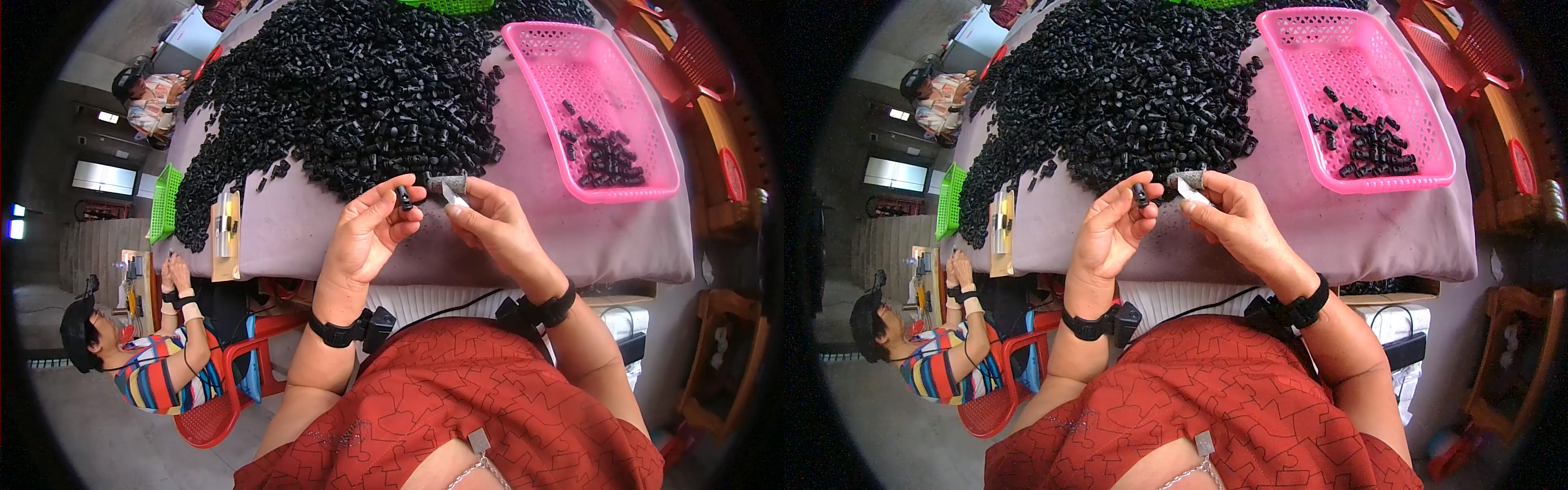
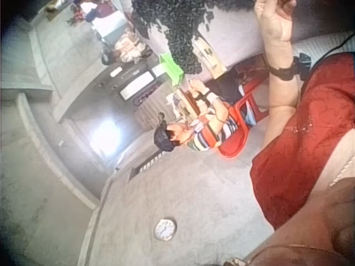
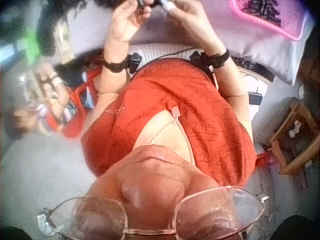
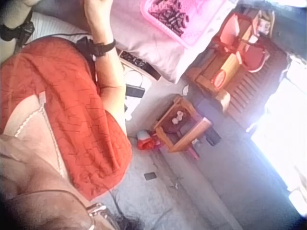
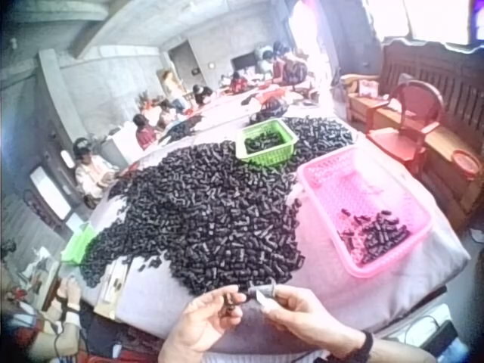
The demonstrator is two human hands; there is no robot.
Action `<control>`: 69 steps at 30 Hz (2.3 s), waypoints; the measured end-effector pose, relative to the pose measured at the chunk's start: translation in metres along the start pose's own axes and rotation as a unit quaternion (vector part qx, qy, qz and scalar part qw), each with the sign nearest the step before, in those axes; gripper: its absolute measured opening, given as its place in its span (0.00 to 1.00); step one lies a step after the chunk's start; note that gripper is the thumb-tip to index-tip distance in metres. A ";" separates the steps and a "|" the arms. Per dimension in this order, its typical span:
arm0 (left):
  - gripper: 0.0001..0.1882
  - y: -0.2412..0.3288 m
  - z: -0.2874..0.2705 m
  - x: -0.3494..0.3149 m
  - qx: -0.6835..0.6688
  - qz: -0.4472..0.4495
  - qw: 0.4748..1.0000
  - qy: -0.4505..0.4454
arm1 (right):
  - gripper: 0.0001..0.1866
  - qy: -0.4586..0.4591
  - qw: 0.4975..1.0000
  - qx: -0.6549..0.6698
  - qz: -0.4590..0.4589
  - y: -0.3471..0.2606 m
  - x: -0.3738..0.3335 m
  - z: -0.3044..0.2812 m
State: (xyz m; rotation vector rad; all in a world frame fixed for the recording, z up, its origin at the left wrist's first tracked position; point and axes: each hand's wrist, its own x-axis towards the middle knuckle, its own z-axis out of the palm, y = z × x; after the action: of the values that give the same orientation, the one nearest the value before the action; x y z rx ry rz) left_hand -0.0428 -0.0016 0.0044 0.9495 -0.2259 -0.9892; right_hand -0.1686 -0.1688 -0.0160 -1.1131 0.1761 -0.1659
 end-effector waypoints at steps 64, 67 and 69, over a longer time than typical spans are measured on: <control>0.18 -0.010 -0.003 0.005 0.004 -0.039 0.998 -0.052 | 0.25 -0.166 0.985 0.043 0.036 -0.009 -0.005 0.002; 0.18 -0.010 0.000 0.005 0.014 -0.040 0.997 -0.058 | 0.24 -0.158 0.985 0.048 0.043 -0.008 -0.003 0.001; 0.18 -0.010 0.002 0.007 0.025 -0.040 0.997 -0.066 | 0.21 -0.133 0.989 0.041 0.044 -0.012 -0.002 0.000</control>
State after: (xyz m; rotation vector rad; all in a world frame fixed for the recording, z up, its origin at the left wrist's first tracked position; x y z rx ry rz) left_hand -0.0463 -0.0101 -0.0040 0.9462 -0.3264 -1.1251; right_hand -0.1713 -0.1737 -0.0057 -1.0315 -0.0205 0.0555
